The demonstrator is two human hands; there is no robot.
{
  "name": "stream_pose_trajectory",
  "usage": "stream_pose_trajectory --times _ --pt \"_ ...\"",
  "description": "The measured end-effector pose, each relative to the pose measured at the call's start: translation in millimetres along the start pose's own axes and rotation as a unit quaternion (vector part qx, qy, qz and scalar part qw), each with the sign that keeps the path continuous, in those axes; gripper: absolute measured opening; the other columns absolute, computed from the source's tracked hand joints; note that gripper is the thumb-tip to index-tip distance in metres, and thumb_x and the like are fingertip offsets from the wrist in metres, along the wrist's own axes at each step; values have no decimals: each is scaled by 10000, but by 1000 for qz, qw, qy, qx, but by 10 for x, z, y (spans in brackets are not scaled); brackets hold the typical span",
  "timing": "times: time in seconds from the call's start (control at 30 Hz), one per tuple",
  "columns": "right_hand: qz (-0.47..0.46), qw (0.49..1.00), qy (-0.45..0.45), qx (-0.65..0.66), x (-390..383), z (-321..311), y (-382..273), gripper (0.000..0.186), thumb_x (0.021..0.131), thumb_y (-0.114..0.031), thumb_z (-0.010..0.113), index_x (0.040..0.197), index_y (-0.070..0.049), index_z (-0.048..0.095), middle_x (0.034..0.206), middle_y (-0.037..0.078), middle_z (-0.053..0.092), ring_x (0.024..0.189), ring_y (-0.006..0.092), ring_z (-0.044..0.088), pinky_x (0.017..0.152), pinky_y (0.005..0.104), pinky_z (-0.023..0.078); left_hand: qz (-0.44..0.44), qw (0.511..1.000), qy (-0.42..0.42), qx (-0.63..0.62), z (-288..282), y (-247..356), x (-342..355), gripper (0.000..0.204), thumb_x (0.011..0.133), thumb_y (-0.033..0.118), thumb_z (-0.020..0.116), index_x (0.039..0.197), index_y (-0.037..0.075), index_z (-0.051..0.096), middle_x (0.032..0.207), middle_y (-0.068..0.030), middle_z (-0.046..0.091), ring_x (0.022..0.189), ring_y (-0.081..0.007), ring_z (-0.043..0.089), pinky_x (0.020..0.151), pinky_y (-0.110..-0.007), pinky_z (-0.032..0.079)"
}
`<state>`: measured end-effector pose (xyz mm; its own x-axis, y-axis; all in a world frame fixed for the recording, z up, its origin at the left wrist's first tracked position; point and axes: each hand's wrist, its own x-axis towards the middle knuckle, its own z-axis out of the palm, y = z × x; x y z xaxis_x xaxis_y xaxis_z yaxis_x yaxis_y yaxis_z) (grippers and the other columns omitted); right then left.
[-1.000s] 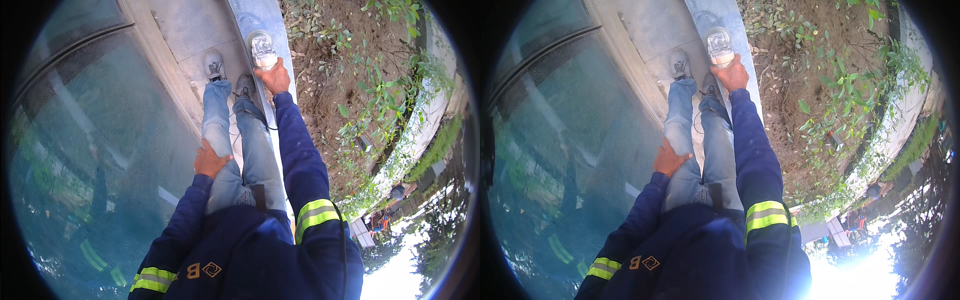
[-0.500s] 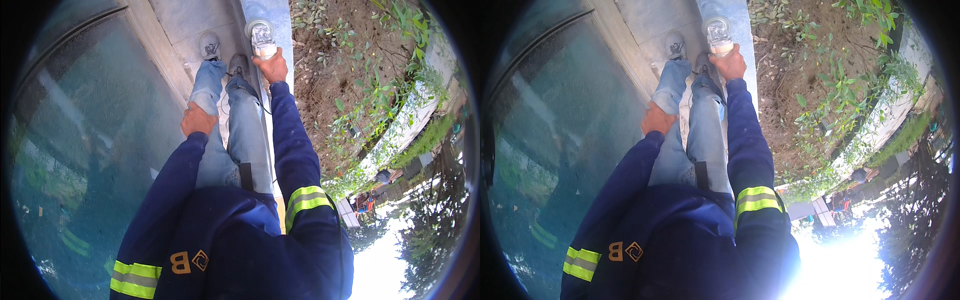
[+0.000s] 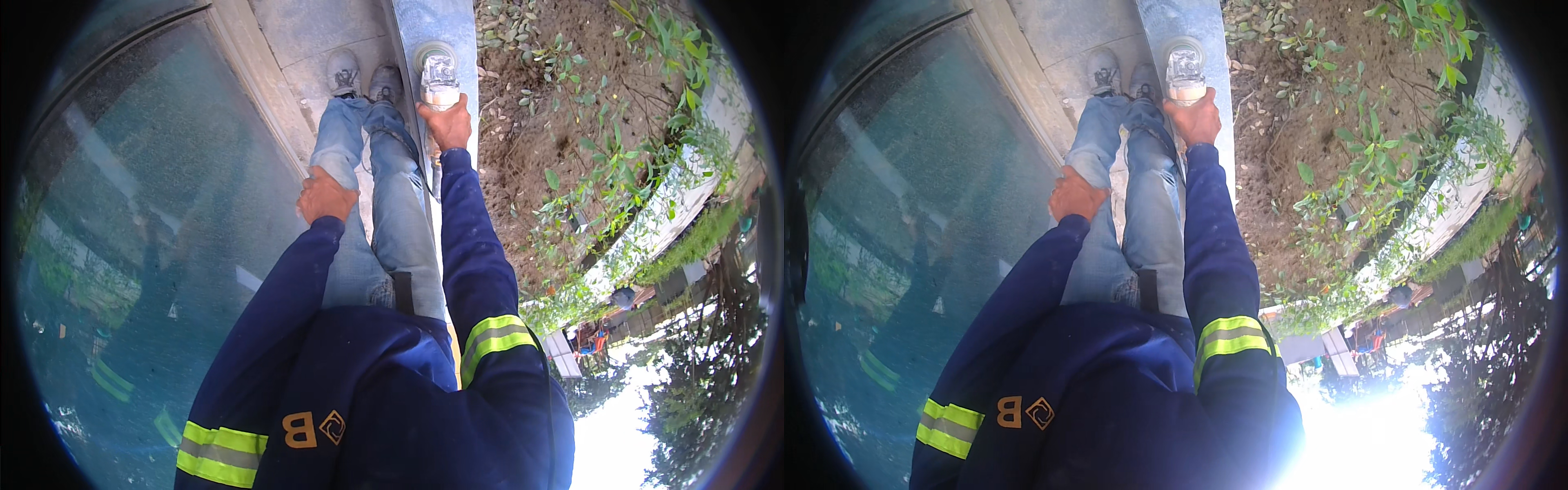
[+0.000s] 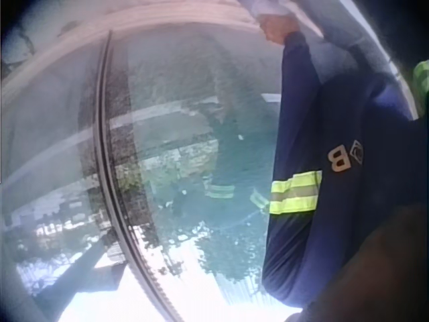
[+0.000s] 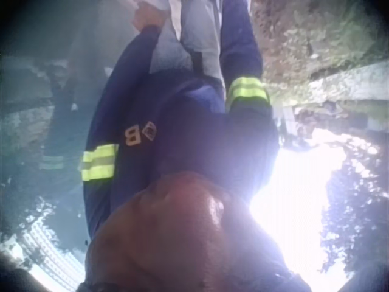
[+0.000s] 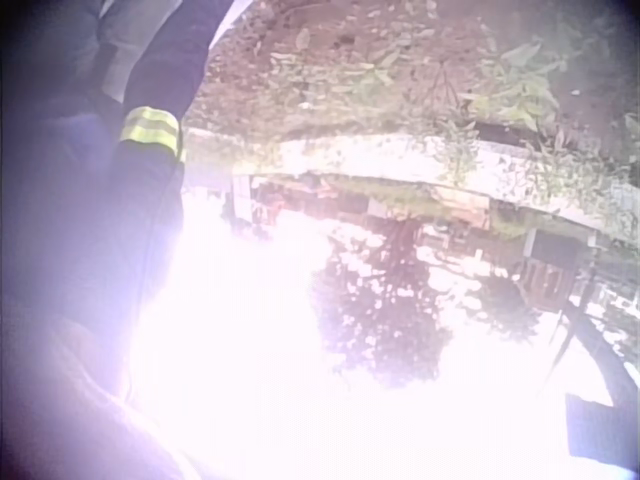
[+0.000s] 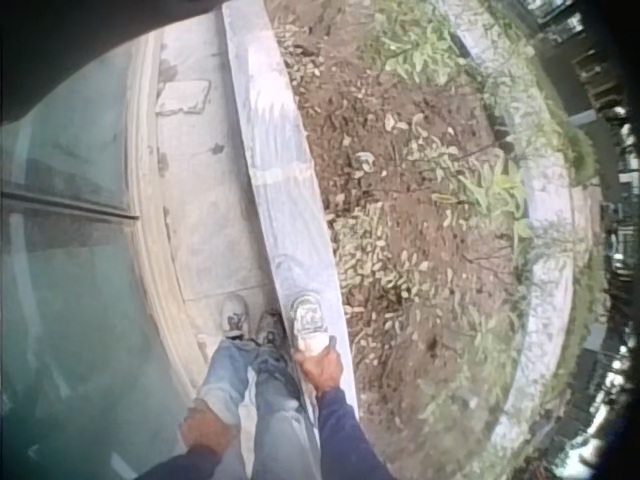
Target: The person uses an angle grinder to smooth a concrete curb edge. The person holds the tool with both hands and moves it along the curb surface, generating dust as the grinder abrades the concrete.
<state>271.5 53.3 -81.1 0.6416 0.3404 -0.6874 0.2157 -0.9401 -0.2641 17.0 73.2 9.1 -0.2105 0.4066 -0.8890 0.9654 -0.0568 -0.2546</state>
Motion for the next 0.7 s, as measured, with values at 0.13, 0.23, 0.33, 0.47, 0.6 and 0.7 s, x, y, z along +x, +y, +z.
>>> stream_pose_trajectory --times 0.13,0.23,0.33,0.47,0.6,0.7 --pt "-22 1000 -1 -3 137 -61 -158 912 677 -522 901 1304 48 564 1110 303 753 1074 461 735 952 503 568 -2 1000 8 -1 55 6 11 1142 743 556 879 1537 -76 355 1282 -252 662 1130 -432 711 931 -638 560" --pt "-38 998 -24 -35 262 -62 -346 916 678 -538 890 1302 46 558 1104 320 748 1075 467 734 947 506 571 -5 1000 13 7 83 24 4 1146 742 570 874 1533 -80 358 1283 -256 661 1125 -438 711 908 -670 555" --pt "-49 998 -32 -31 216 -56 -397 808 673 -473 885 1245 -1 565 1079 273 761 1039 447 742 931 511 566 -3 1000 22 8 120 24 0 1147 743 579 869 1534 -79 363 1290 -259 658 1126 -441 710 894 -689 550" --pt "-55 994 -72 -54 1 37 -108 835 695 -501 880 1270 13 561 1066 293 760 1030 464 744 929 512 575 -10 1000 9 -3 69 42 -41 1150 743 581 866 1540 -79 364 1300 -261 656 1137 -442 704 895 -698 544" --pt "-51 995 -76 -45 -188 134 6 812 684 -462 889 1258 13 568 1043 290 762 1021 464 746 927 510 572 -16 1000 10 -11 95 44 -76 1147 745 577 867 1542 -75 361 1300 -263 655 1146 -441 701 900 -703 539" --pt "-59 996 -53 -39 -187 200 -27 807 679 -466 891 1238 19 570 1037 297 760 1012 473 743 927 522 568 -24 1000 6 -17 160 33 -81 1144 748 563 873 1546 -70 352 1304 -265 652 1148 -438 700 909 -701 536"
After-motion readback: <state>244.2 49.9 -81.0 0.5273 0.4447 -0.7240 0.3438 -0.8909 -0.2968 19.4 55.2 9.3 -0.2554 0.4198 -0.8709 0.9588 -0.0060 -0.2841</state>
